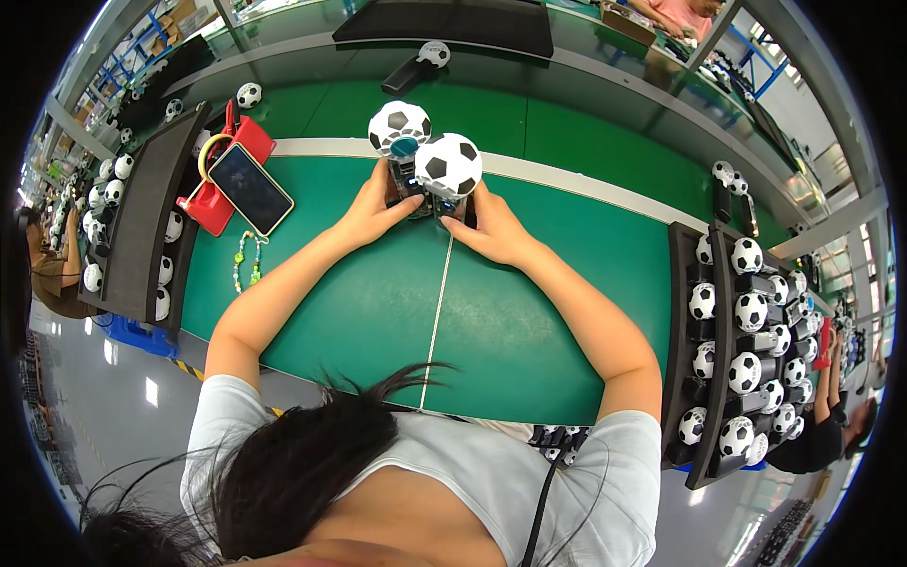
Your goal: The person picks up handheld electronic devices from a rack and conveyor, presses buttons on them to activate their lights, shakes them, and places them back onto the conveyor belt.
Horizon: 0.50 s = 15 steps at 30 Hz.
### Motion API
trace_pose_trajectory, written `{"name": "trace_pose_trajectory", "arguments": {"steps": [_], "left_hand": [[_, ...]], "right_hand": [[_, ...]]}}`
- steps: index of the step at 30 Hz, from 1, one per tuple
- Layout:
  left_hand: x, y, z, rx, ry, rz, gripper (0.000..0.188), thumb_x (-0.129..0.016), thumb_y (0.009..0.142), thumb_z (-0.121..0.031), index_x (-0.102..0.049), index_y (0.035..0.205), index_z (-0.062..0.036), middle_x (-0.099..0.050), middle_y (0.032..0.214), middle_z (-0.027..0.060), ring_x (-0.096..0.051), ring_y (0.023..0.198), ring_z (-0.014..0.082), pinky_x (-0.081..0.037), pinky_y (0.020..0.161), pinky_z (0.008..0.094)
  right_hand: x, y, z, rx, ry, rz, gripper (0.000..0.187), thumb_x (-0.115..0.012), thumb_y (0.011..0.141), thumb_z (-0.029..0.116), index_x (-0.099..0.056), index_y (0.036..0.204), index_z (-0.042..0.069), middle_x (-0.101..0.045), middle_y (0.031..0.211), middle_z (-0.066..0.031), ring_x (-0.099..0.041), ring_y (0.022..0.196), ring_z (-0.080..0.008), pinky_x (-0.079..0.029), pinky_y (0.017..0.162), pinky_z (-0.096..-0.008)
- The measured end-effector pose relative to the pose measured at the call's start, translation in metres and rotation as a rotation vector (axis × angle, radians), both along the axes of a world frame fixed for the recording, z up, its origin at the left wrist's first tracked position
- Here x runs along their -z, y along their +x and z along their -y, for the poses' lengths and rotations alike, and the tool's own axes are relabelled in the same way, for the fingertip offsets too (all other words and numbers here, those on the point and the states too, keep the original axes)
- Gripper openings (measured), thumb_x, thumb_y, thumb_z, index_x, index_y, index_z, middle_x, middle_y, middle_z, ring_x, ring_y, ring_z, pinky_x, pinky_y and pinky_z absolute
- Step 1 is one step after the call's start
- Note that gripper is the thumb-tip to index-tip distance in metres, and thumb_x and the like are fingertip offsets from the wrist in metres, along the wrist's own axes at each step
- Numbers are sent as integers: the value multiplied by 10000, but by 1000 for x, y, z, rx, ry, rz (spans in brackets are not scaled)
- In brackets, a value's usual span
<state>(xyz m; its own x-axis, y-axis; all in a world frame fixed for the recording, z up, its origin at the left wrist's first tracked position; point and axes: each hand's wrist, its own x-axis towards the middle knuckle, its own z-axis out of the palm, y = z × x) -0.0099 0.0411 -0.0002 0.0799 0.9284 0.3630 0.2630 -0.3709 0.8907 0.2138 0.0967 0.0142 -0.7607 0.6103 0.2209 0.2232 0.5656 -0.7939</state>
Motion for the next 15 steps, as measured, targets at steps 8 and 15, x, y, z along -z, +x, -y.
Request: {"name": "trace_pose_trajectory", "arguments": {"steps": [8, 15], "left_hand": [[0, -1, 1, -27, 12, -79, 616, -675, 837, -144, -287, 1264, 72, -592, 1101, 234, -642, 997, 290, -511, 846, 375], [-3, 3, 7, -29, 84, -78, 616, -695, 820, -140, -324, 1275, 46, -597, 1105, 201, -635, 999, 264, -500, 860, 365]], "right_hand": [[11, 0, -2, 26, 20, -76, 527, -658, 827, 142, -351, 1230, -3, -588, 806, -92, -572, 690, -192, -471, 645, -327], [5, 0, 2, 12, -58, -24, 522, -663, 867, 194, -383, 1263, 0, -604, 885, -84, -573, 742, -150, -478, 674, -309]]}}
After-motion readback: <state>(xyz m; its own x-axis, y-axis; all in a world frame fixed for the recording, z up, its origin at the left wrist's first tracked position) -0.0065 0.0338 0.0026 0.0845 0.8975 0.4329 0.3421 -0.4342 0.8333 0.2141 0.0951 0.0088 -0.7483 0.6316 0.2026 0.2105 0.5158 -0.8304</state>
